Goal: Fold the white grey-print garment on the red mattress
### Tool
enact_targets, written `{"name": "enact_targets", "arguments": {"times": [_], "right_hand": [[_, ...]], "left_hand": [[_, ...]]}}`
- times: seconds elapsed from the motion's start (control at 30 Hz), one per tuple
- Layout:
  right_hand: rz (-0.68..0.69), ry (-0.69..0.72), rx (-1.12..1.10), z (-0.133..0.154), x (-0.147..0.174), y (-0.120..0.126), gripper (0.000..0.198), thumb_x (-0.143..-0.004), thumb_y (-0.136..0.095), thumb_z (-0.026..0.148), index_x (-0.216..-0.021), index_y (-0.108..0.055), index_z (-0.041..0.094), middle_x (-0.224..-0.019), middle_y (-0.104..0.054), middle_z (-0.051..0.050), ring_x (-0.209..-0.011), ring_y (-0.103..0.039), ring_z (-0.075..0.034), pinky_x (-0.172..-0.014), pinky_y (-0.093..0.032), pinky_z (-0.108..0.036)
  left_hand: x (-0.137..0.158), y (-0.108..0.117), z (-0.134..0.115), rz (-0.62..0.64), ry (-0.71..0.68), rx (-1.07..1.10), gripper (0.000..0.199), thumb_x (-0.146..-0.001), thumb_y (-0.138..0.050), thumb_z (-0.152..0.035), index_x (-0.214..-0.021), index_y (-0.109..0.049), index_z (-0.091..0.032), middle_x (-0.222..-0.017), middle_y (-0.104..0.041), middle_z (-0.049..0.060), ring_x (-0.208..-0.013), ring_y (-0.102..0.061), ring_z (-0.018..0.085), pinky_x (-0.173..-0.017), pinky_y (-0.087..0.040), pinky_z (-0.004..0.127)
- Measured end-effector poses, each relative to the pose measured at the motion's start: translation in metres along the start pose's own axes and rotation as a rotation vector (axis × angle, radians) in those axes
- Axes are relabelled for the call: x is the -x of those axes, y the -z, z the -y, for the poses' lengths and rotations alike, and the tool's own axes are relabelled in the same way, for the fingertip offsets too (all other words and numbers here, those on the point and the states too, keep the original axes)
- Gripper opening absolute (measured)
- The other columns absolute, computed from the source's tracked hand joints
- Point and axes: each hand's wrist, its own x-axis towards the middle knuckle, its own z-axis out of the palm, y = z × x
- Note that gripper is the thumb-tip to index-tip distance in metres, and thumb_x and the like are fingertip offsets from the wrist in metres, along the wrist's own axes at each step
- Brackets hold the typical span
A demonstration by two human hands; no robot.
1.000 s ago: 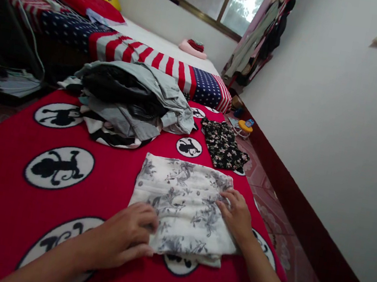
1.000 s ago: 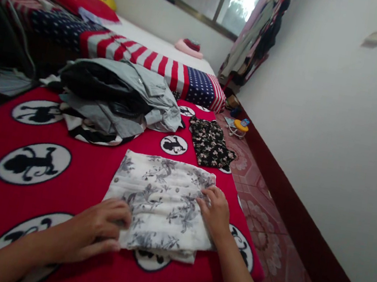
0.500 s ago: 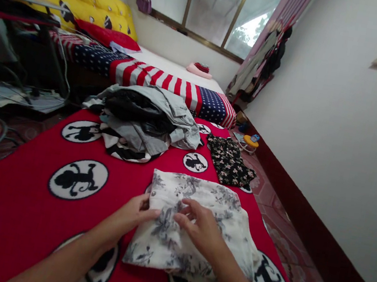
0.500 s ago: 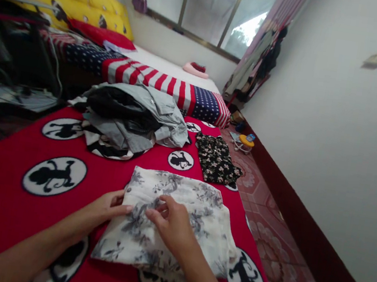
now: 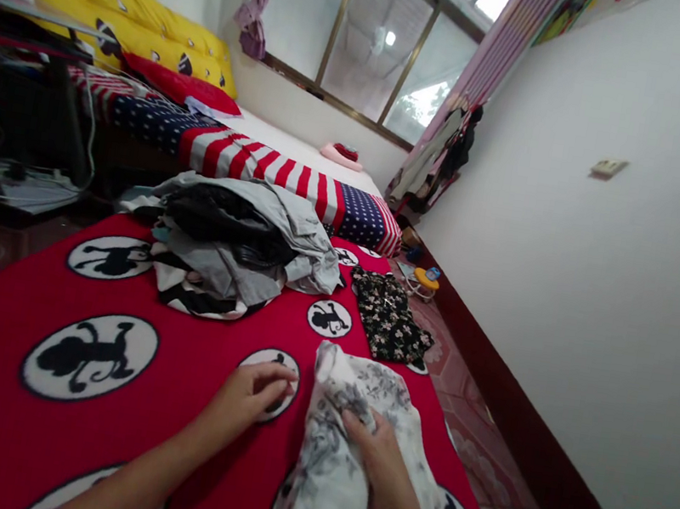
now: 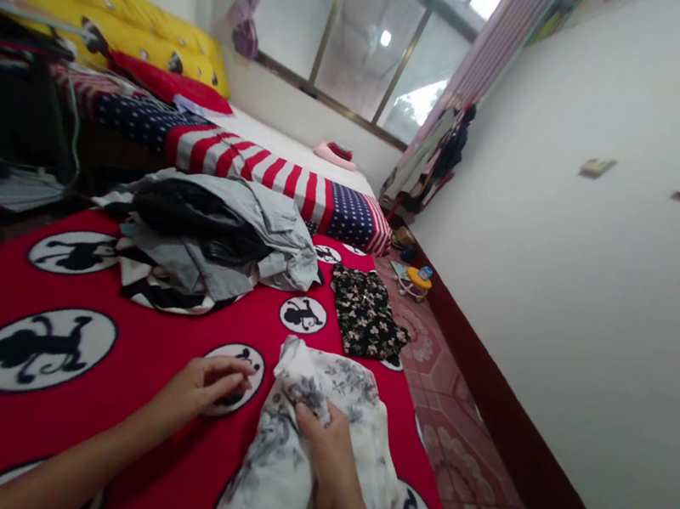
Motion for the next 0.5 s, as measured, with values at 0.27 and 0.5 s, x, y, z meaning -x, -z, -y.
{"name": "enact_targets", "arguments": {"times": [0.27,0.5], "right_hand": [[-0.278,0.164,-0.021,0.123,-0.03,0.056,0.034,-0.06,-0.084,0.028,-0.086,-0.073,0.011,-0.077,-0.074,-0.011,-0.06,-0.069,-0.023,-0.058,-0.058,-0.033],[-0.366,0.661,-0.214,0.26,-0.161,0.043,0.009,-0.07,-0.068,0.004,-0.074,-0.063,0.011,-0.069,-0.07,-0.005,-0.059,-0.066,-0.016,-0.059,-0.059,-0.031]], "left_hand": [[-0.006,0.016,0.014,-0.127,-0.238,-0.388,0.025,-0.081,-0.051,-0.029,-0.088,-0.073,-0.02,-0.087,-0.075,0.006,-0.082,-0.07,0.022,-0.078,-0.054,0.033],[-0.002,0.014,0.014,-0.045,-0.31,-0.528,0.024,-0.085,-0.048,-0.02,-0.086,-0.072,-0.023,-0.086,-0.074,0.004,-0.083,-0.069,0.019,-0.077,-0.052,0.027]]}}
